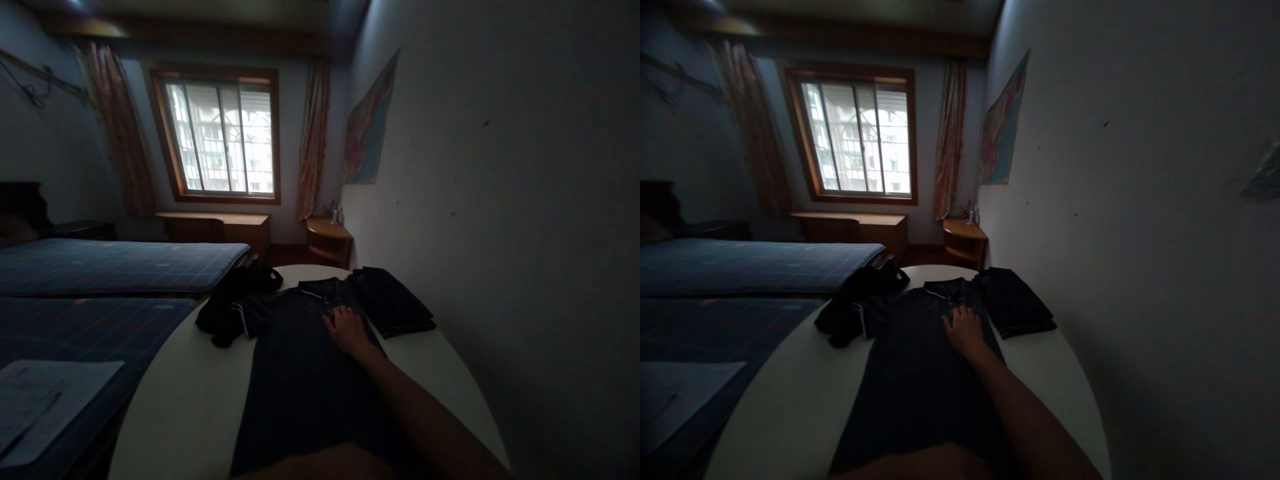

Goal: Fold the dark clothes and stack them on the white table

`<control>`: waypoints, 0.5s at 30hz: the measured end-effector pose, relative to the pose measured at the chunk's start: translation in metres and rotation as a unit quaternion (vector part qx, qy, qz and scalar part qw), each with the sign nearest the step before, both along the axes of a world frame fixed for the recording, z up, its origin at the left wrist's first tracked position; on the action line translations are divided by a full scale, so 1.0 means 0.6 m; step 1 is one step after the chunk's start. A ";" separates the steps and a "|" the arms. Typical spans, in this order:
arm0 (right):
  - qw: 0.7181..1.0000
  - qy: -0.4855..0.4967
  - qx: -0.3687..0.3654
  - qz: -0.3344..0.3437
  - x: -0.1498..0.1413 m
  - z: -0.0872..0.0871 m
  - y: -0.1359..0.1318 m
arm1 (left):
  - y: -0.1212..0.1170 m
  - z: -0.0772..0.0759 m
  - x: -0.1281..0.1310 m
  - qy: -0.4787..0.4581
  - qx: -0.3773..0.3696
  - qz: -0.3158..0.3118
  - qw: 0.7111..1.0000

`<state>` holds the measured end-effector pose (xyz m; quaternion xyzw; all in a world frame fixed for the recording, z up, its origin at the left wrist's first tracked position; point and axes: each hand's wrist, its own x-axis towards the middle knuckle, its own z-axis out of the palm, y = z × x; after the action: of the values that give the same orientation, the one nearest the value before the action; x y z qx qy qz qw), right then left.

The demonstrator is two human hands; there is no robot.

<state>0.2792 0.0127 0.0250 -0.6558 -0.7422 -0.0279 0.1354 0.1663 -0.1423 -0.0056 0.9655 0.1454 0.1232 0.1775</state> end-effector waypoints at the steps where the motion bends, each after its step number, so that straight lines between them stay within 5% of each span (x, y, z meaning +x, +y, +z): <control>1: 1.000 0.003 0.001 0.001 -0.008 0.000 0.007 | 0.020 0.014 -0.020 0.000 -0.002 0.003 1.000; 3: 1.000 0.009 -0.001 0.005 -0.025 -0.003 0.019 | 0.067 0.045 -0.059 -0.010 -0.001 0.047 0.999; 8: 0.999 0.029 0.004 0.035 -0.069 -0.011 0.048 | 0.196 0.092 -0.161 -0.105 0.060 0.409 0.905; 12: 0.994 0.045 0.006 0.100 -0.100 -0.018 0.066 | 0.258 0.063 -0.246 -0.064 0.190 0.600 0.775; 15: 0.989 0.042 -0.010 0.143 -0.116 -0.027 0.077 | 0.276 0.033 -0.289 -0.010 0.216 0.661 0.718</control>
<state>0.2097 0.0590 0.0086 -0.5448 -0.8223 0.0266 0.1624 -0.0071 0.0235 0.0142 0.6344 0.7147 0.2468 -0.1608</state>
